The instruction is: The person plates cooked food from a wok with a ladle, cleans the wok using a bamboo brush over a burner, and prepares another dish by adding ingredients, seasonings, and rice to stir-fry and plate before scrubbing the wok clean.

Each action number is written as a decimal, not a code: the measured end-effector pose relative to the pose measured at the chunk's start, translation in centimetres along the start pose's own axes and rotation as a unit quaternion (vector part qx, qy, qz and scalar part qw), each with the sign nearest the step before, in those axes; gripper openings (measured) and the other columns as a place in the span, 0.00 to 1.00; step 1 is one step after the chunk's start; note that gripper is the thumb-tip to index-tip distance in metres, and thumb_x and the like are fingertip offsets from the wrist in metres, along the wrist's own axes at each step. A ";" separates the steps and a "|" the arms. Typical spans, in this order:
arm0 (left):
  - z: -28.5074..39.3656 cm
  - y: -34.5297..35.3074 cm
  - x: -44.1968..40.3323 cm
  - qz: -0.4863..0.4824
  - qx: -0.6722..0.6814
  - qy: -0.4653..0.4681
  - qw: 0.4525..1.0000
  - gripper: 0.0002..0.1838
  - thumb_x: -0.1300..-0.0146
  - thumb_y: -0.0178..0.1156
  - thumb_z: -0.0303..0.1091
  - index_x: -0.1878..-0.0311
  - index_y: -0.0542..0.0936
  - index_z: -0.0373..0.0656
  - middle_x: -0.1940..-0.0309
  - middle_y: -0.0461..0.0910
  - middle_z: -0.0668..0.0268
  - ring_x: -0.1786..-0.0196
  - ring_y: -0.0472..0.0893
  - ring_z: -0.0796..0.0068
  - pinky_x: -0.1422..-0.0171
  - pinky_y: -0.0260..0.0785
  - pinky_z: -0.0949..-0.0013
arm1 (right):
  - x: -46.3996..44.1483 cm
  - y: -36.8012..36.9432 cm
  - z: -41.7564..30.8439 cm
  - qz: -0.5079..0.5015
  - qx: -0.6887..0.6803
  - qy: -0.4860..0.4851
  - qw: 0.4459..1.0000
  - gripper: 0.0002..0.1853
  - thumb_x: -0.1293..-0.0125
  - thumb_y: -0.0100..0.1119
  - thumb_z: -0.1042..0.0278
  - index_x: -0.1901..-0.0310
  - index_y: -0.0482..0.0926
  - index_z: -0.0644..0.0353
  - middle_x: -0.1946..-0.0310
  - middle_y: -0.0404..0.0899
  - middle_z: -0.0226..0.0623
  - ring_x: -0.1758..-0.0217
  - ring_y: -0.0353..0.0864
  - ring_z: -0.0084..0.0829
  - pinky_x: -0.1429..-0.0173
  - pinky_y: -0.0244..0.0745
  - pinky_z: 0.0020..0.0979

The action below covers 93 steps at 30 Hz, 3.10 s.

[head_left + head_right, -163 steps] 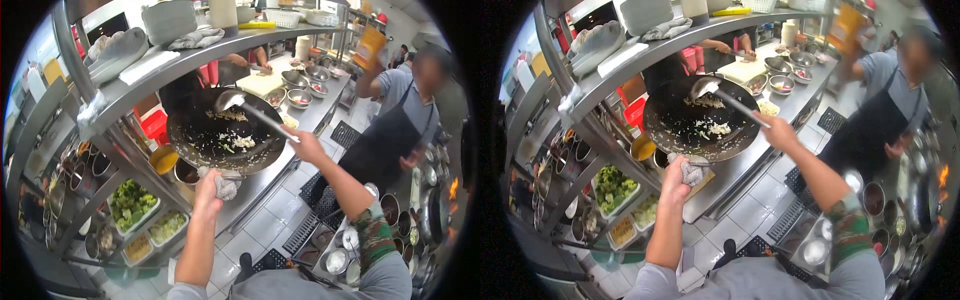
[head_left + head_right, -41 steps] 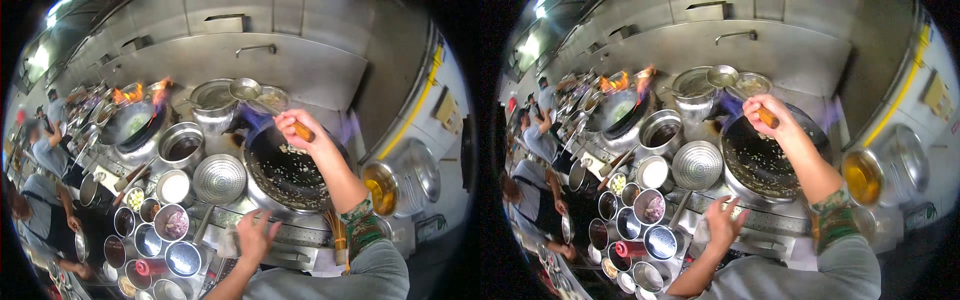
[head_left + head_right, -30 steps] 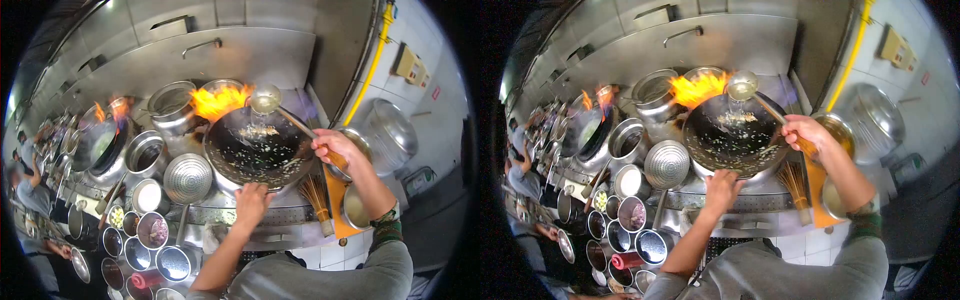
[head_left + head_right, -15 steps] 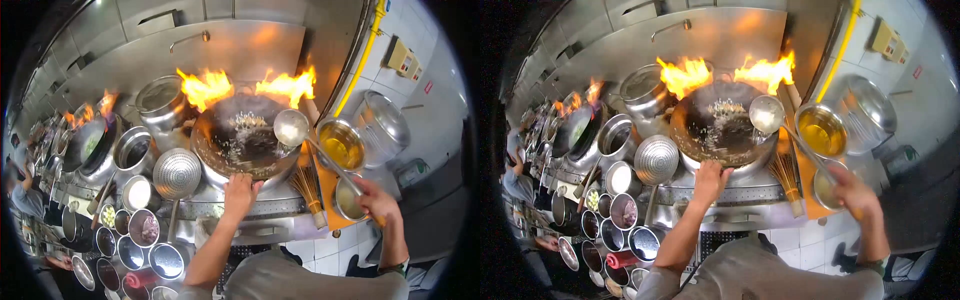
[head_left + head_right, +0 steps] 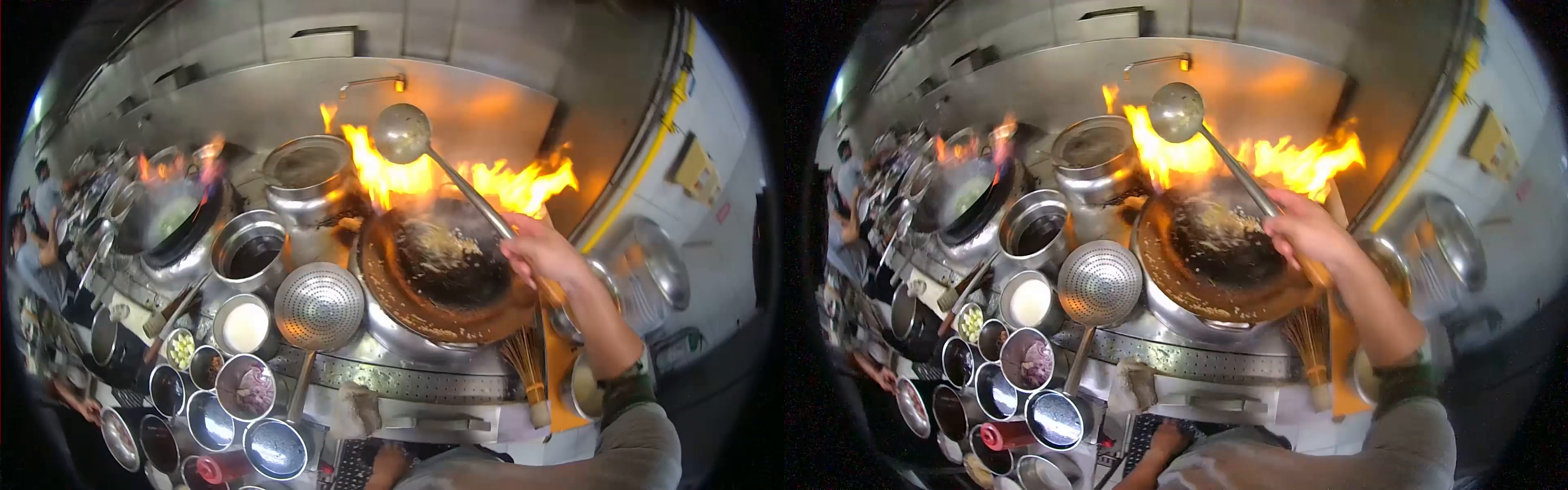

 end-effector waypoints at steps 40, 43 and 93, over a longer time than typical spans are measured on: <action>14.1 -24.0 7.2 0.050 0.404 0.280 0.869 0.32 0.33 0.53 0.53 0.35 0.67 0.38 0.41 0.73 0.56 0.45 0.76 0.65 0.42 0.69 0.63 | 4.6 5.5 1.0 -0.070 -0.524 0.106 0.842 0.04 0.39 0.53 0.77 0.65 0.68 0.62 0.71 0.72 0.32 0.73 0.75 0.22 0.71 0.69 0.21; 18.1 -25.2 2.3 -0.043 0.614 0.192 0.764 0.34 0.32 0.50 0.56 0.34 0.64 0.37 0.41 0.71 0.57 0.44 0.74 0.67 0.42 0.68 0.63 | 7.4 6.2 6.1 -0.057 -0.564 0.122 0.815 0.02 0.37 0.53 0.75 0.65 0.70 0.62 0.72 0.73 0.30 0.71 0.77 0.20 0.71 0.71 0.21; 24.8 -40.0 0.1 0.021 -0.194 -0.079 0.978 0.26 0.38 0.55 0.56 0.47 0.79 0.45 0.64 0.84 0.57 0.59 0.83 0.56 0.54 0.73 0.56 | -2.0 -7.8 10.1 0.035 0.614 -0.128 0.778 0.13 0.46 0.55 0.70 0.58 0.82 0.59 0.65 0.84 0.45 0.59 0.84 0.41 0.57 0.79 0.40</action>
Point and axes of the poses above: each hand's wrist, its own x-axis away from the middle knuckle, its own y-axis out of the palm, z = x × y, the point moved 2 cm from there along -x, towards the middle knuckle
